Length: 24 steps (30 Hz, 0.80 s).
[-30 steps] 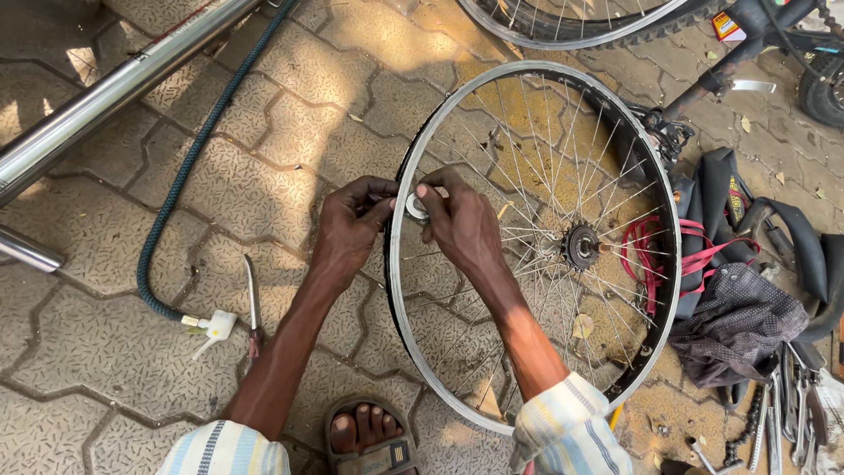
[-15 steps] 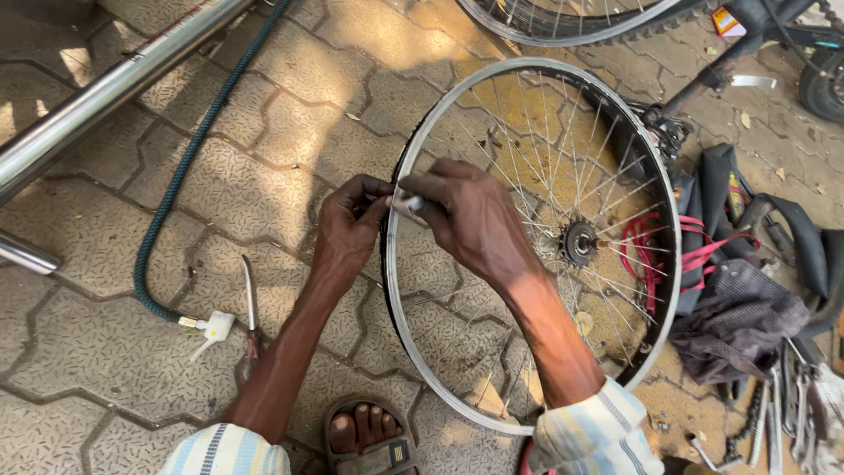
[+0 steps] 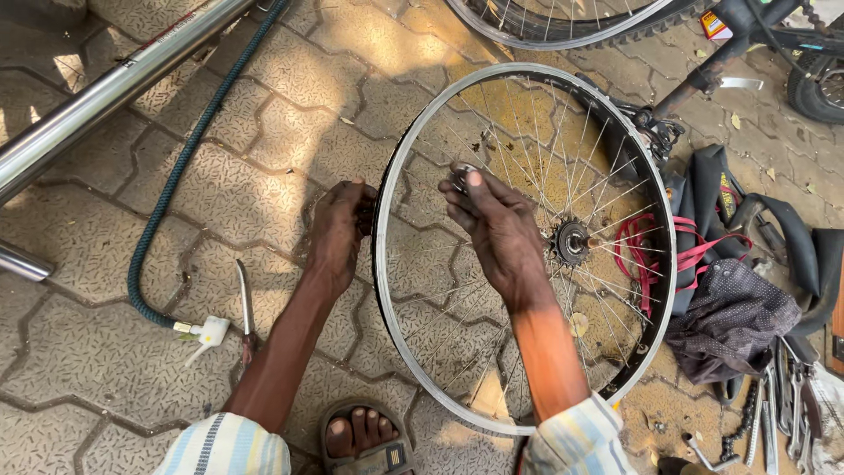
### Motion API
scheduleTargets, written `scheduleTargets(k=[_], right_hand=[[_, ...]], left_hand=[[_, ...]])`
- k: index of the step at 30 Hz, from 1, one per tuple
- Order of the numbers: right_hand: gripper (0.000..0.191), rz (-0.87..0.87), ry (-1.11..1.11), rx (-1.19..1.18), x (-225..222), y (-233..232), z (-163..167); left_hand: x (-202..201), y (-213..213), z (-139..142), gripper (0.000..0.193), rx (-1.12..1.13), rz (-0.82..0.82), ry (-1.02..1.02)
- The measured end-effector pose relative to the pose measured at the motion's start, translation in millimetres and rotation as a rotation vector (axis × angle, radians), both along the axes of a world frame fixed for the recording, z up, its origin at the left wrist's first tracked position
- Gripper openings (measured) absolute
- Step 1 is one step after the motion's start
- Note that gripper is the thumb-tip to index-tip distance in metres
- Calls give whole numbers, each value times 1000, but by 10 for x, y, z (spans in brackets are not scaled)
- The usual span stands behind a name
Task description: The person works on a bicycle wheel lying on the ground, using pliers and a screwdriver to adjust a small metal ring on the rim. They wipe the rim with a cloth and continue to manipulate the ring and rim area with their hands and tools.
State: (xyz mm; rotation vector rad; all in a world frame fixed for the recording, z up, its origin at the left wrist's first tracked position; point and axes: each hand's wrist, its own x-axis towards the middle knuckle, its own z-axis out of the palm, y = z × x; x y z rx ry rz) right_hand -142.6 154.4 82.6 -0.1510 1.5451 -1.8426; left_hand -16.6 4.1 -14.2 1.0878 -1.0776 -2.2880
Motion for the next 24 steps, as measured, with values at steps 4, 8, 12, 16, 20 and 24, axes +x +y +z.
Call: scheduleTargets(k=[4,8,12,16,20,24], right_hand=[[43,78,201,63,25,-135,-25],[52,190,620,322,-5,-169,-99],[55,260,733,293,0,-148,-228],[53,273,809,449,49,-177,-361],[49,263,1028,655,119,-243,-484],[46,269,1099,645,157,-281,-505]], left_hand=[[-34,67,-34,22,-173,-53,-66],[76,142,-83,25,-168,-69,33],[114,117,-97,33,-30,-48,64],[-20,82,-84,20,-293,-29,-12],[-56,61,-79,21,-366,-76,-33],[-14,-16,-56,25,-515,-46,75]])
